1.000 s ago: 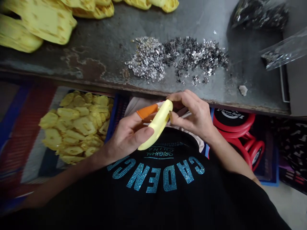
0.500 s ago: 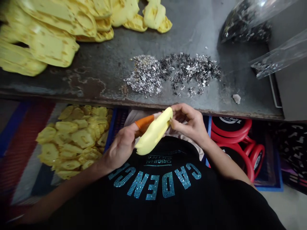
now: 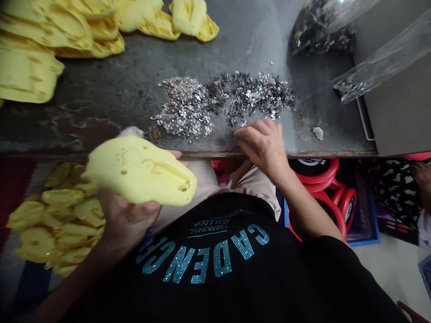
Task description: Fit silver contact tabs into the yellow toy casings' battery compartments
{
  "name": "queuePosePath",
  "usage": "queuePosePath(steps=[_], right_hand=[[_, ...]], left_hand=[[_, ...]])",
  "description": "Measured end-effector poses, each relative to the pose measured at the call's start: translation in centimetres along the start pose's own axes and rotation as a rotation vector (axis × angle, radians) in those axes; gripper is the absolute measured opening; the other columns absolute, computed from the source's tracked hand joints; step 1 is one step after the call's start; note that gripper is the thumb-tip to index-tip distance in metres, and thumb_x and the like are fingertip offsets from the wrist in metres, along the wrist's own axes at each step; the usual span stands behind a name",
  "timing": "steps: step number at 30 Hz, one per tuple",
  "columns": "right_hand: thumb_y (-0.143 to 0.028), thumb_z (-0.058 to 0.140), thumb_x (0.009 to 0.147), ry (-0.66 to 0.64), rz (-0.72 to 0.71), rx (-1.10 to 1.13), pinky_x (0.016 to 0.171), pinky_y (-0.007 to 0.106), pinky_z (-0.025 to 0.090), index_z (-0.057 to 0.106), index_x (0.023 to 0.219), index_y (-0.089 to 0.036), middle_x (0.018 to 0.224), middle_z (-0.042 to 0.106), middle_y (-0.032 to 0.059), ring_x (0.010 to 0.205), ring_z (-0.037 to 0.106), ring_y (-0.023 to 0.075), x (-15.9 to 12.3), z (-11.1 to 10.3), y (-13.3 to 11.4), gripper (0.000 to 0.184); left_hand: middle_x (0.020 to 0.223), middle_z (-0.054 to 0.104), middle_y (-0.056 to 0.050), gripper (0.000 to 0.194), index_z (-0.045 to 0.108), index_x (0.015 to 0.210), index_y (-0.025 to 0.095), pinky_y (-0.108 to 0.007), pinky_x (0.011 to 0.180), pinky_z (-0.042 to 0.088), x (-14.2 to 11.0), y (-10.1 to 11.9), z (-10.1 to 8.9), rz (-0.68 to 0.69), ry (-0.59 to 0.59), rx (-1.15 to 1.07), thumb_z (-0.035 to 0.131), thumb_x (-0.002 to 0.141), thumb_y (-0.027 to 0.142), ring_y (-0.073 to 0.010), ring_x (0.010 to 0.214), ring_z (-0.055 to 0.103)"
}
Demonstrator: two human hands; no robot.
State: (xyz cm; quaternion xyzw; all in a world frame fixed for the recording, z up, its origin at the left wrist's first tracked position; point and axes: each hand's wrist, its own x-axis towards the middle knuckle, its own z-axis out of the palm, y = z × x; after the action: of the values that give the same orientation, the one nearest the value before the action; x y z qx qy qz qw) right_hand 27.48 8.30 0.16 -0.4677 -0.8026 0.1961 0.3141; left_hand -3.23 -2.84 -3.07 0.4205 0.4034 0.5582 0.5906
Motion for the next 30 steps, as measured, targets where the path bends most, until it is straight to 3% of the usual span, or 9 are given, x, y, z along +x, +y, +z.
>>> queuePosePath(steps=[3,6,9,15,21,25,30], right_hand=[[-0.035,0.078,0.115,-0.010,-0.069,-0.389,0.108,0.064,0.053,0.091,0.125,-0.037,0.125,0.088,0.0101,0.125,0.072,0.0415,1.7,-0.9,2.6,0.016],[-0.039,0.081,0.114,-0.100,-0.071,-0.439,0.106,0.063,0.053,0.089,0.123,-0.038,0.124,0.087,0.0099,0.123,0.069,0.0409,2.5,-0.3,3.7,0.012],[-0.037,0.083,0.112,-0.078,-0.086,-0.419,0.104,0.059,0.052,0.088,0.114,-0.035,0.117,0.086,0.0090,0.120,0.070,0.0386,2.3,0.0,3.7,0.006],[-0.028,0.076,0.115,-0.101,-0.129,-0.134,0.095,0.047,0.053,0.088,0.117,-0.030,0.106,0.088,0.0053,0.102,0.079,0.0292,0.0,-2.1,0.0,0.012],[-0.030,0.077,0.117,-0.235,-0.253,0.220,0.093,0.043,0.060,0.085,0.119,-0.030,0.109,0.090,0.0024,0.100,0.085,0.0252,-0.8,-3.1,-4.8,0.008],[-0.033,0.073,0.120,-0.278,-0.298,0.167,0.093,0.044,0.065,0.083,0.121,-0.032,0.109,0.087,0.0032,0.100,0.082,0.0257,-0.8,-3.2,-5.9,0.010],[-0.029,0.070,0.122,-0.245,-0.459,-0.049,0.092,0.045,0.062,0.079,0.122,-0.028,0.112,0.085,0.0055,0.101,0.079,0.0255,-0.9,-3.5,-6.5,0.009]], left_hand=[[0.148,0.088,-0.004,0.090,0.071,0.165,0.040,-0.046,0.105,0.075,0.9,0.5,0.9,-0.046,0.086,-0.148,0.104,0.086,0.066,-0.0358,0.134,0.084],[0.142,0.091,-0.008,0.085,0.080,0.153,0.035,-0.041,0.094,0.076,1.3,0.8,2.0,-0.196,0.083,-0.270,0.104,0.084,0.077,-0.0328,0.118,0.088],[0.145,0.089,-0.012,0.090,0.081,0.154,0.031,-0.042,0.089,0.077,1.0,0.8,3.0,-0.255,0.083,-0.325,0.098,0.084,0.085,-0.0346,0.109,0.088],[0.144,0.089,-0.015,0.090,0.081,0.156,0.024,-0.044,0.092,0.074,0.7,0.3,4.4,-0.419,0.022,-0.379,0.079,0.097,0.093,-0.0382,0.111,0.087],[0.119,0.089,-0.014,0.078,0.085,0.142,0.022,-0.038,0.075,0.072,0.8,0.1,5.0,-0.456,-0.157,-0.402,0.078,0.102,0.089,-0.0263,0.086,0.084],[0.115,0.089,-0.009,0.075,0.086,0.138,0.026,-0.038,0.072,0.075,0.5,0.7,5.5,-0.452,-0.133,-0.331,0.079,0.100,0.091,-0.0246,0.083,0.084],[0.114,0.091,-0.007,0.078,0.086,0.136,0.027,-0.042,0.074,0.076,0.1,1.0,5.8,-0.448,-0.191,-0.349,0.083,0.095,0.094,-0.0291,0.091,0.086]])
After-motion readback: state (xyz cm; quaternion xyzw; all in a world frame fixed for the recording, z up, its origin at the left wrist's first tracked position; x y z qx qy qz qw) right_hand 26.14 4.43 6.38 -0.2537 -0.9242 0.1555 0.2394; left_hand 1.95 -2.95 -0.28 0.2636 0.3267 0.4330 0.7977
